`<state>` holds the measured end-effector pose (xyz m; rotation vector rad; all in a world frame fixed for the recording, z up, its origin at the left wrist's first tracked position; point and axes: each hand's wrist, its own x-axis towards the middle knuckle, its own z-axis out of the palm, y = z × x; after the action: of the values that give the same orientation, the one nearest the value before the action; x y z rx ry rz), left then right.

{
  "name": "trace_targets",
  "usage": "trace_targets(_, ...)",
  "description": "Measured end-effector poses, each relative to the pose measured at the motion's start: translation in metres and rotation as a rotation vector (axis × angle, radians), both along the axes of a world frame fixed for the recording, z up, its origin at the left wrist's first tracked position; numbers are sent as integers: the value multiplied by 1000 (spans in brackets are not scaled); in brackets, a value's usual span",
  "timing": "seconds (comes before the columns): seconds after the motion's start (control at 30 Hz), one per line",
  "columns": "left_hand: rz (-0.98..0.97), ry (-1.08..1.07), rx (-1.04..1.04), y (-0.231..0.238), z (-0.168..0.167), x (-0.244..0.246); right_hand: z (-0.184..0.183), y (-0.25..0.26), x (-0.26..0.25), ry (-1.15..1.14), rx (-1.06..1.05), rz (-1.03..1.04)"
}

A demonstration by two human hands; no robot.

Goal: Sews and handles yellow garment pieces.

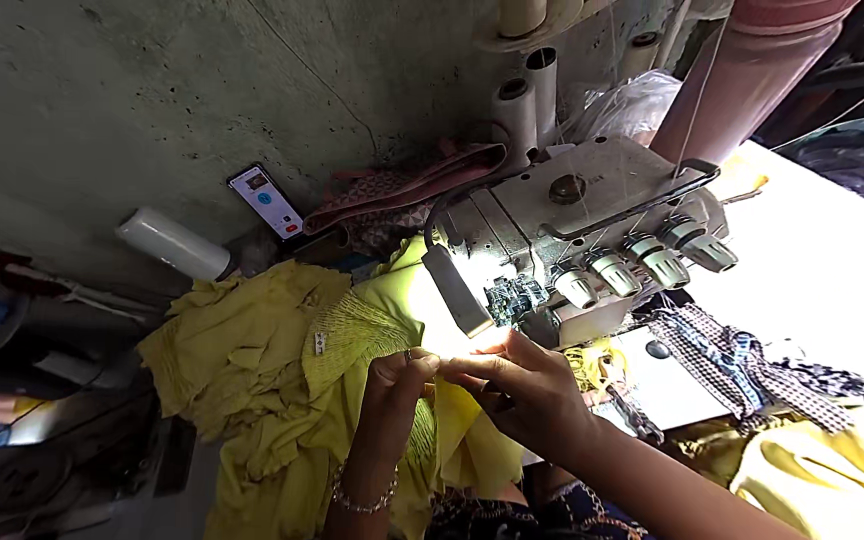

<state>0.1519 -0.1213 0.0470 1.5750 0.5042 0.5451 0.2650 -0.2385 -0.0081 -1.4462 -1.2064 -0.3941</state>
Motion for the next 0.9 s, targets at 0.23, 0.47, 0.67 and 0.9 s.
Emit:
trace_targets(0.23,-49,10,25,4,1,-1,1,-1,-2,-16,5,10)
trace_targets(0.47,-29,76,-62,4,1,2,-6,-2,-3,-31,15,-21)
trace_targets(0.67,-28,55,-46,2,3,2,-5,-3,-4,-50,15,6)
trace_targets(0.9,-24,-105,341,5,4,-8,7,-18,1,366,93,290)
